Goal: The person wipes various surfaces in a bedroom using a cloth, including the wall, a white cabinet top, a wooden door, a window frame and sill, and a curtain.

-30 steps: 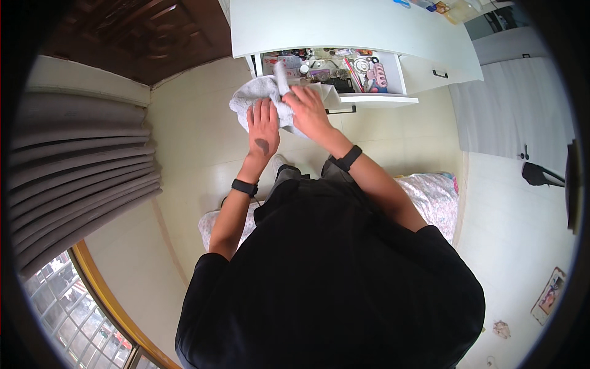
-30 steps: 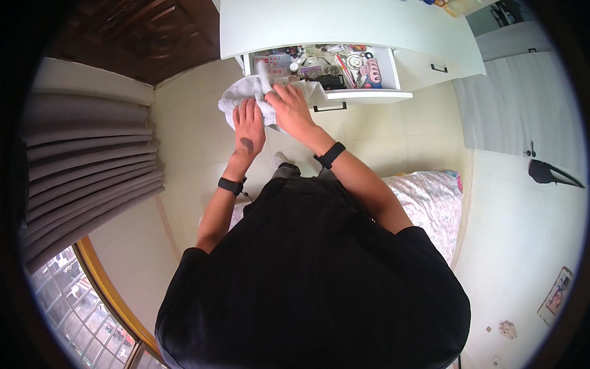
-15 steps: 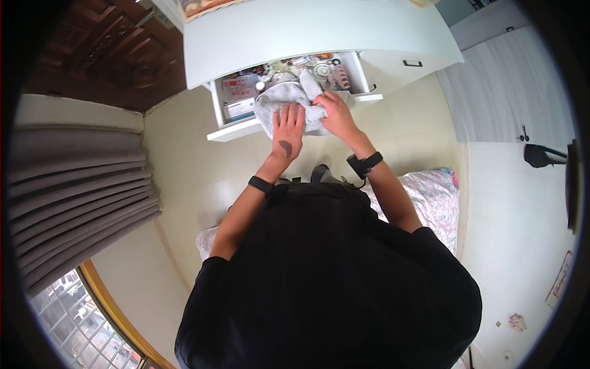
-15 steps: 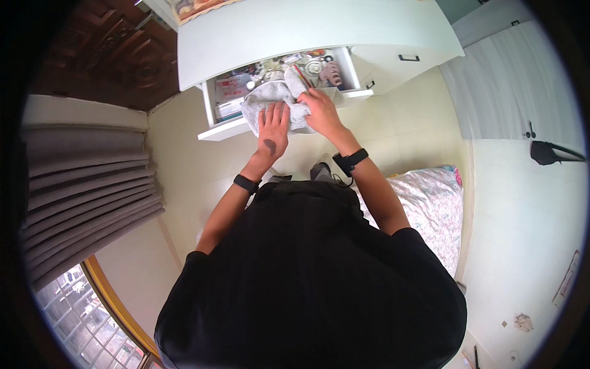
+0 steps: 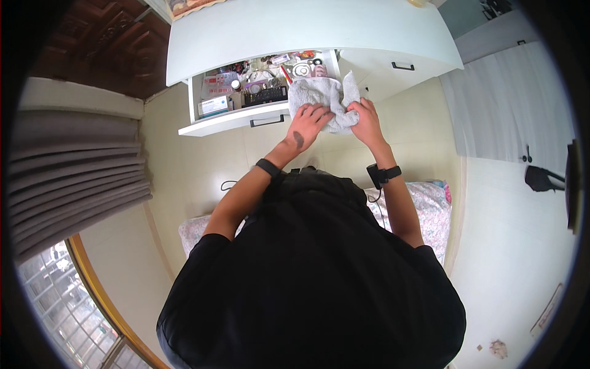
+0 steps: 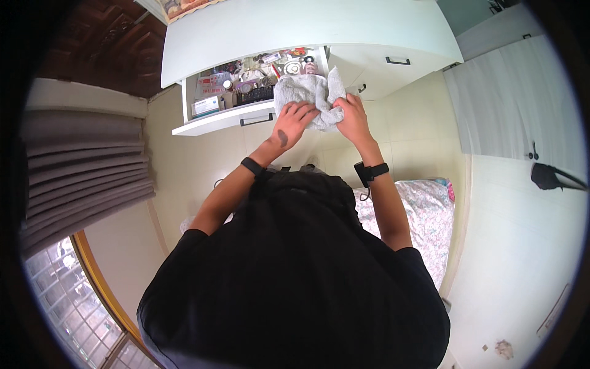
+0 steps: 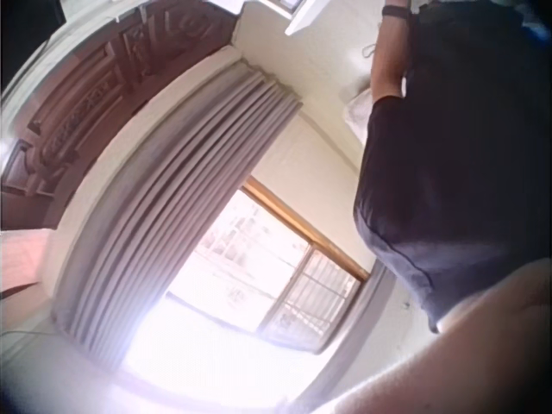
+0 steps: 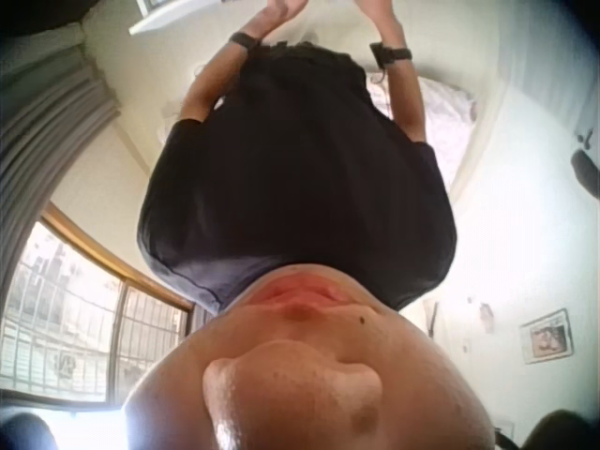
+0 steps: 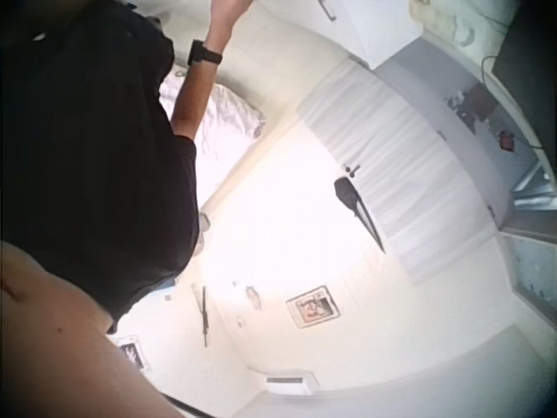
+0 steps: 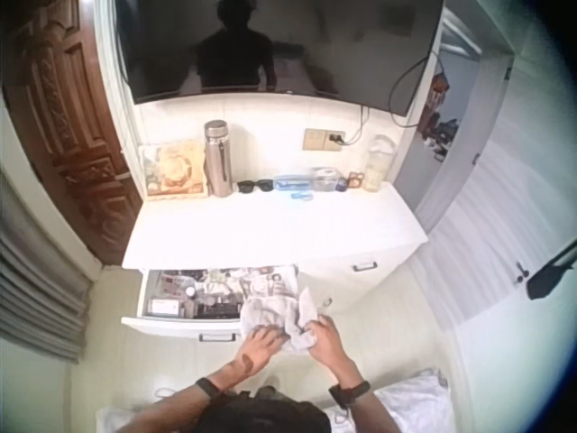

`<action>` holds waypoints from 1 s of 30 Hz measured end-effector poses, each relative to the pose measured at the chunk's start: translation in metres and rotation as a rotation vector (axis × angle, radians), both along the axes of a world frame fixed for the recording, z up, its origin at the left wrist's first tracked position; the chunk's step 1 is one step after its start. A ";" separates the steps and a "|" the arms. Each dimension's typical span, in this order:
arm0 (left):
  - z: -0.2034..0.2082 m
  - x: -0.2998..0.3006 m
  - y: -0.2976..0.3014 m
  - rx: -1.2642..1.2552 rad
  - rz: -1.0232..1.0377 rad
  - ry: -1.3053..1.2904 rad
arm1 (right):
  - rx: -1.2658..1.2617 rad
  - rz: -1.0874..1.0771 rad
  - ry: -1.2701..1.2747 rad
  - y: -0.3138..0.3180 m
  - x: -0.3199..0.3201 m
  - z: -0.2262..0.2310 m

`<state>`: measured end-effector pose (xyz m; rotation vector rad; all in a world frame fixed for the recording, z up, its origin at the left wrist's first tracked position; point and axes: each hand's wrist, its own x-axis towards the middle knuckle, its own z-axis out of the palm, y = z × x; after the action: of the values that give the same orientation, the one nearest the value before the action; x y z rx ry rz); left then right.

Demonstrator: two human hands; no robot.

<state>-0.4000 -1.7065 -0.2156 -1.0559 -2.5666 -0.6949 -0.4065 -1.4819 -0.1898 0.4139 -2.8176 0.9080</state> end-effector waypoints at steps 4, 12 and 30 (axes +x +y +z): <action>-0.004 0.022 -0.018 -0.030 -0.018 -0.012 | 0.067 0.053 0.029 -0.010 0.001 0.008; -0.052 0.032 -0.111 -0.232 0.071 -0.203 | 0.044 0.364 -0.044 -0.087 0.018 -0.029; -0.063 0.026 -0.142 -0.228 0.055 -0.217 | -0.024 0.024 -0.025 -0.159 0.062 -0.068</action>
<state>-0.3741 -1.8483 -0.2786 -1.0201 -2.9064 -0.5378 -0.3444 -1.6411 -0.2576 0.4374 -2.8268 0.9577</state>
